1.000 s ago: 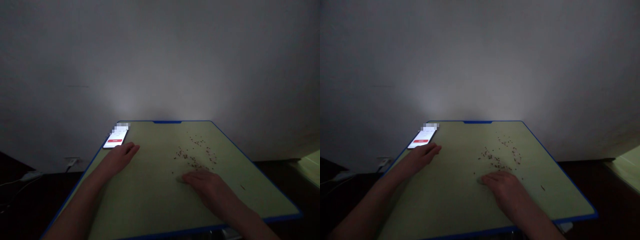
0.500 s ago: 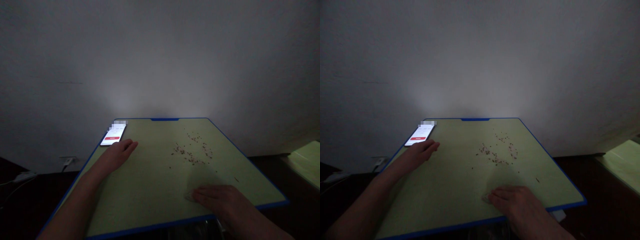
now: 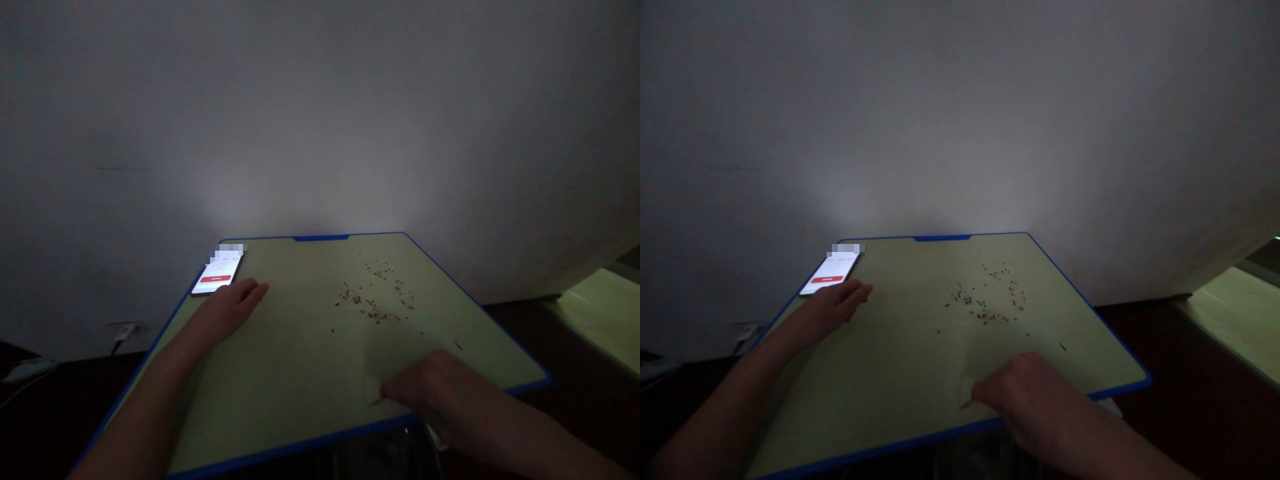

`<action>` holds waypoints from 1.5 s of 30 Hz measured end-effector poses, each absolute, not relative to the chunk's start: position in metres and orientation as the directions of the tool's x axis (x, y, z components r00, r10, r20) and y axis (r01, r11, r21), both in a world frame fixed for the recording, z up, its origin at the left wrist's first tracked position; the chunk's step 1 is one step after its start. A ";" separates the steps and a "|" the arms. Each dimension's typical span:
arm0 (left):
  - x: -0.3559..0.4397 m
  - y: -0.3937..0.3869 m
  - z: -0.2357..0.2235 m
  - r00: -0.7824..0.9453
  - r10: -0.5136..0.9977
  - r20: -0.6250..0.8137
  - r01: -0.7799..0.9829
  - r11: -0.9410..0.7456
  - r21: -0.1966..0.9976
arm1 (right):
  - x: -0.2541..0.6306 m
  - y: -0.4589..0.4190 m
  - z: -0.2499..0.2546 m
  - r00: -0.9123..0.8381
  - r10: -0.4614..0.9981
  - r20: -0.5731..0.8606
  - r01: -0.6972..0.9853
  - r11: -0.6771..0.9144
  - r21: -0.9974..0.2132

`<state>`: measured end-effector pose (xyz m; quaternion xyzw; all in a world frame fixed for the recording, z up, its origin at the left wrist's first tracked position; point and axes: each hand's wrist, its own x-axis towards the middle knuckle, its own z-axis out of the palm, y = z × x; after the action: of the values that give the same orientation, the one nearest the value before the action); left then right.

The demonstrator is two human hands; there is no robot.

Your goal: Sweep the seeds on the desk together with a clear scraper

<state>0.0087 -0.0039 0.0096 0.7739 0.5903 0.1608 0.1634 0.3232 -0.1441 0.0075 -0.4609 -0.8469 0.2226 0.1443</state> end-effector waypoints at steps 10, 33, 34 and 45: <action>0.007 -0.001 0.007 0.249 0.968 0.030 0.868 -0.237 0.436 | 0.323 -0.111 0.014 -0.645 0.758 -0.094 0.646 0.476 -0.597; 0.009 -0.002 0.008 0.243 0.970 0.020 0.877 -0.228 0.424 | 0.321 -0.111 0.005 -0.642 0.738 -0.206 0.589 0.302 -0.750; 0.008 -0.002 0.008 0.246 0.969 0.018 0.876 -0.230 0.423 | 0.321 -0.111 0.005 -0.647 0.734 -0.207 0.586 0.304 -0.751; 0.010 -0.003 0.008 0.253 0.967 0.028 0.885 -0.243 0.398 | 0.327 -0.113 0.009 -0.626 0.749 -0.215 0.610 0.299 -0.734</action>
<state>0.0101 -0.0035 0.0082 0.7768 0.5960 0.1349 0.1524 0.3272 -0.1126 0.0088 -0.4239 -0.8016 0.4132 0.0843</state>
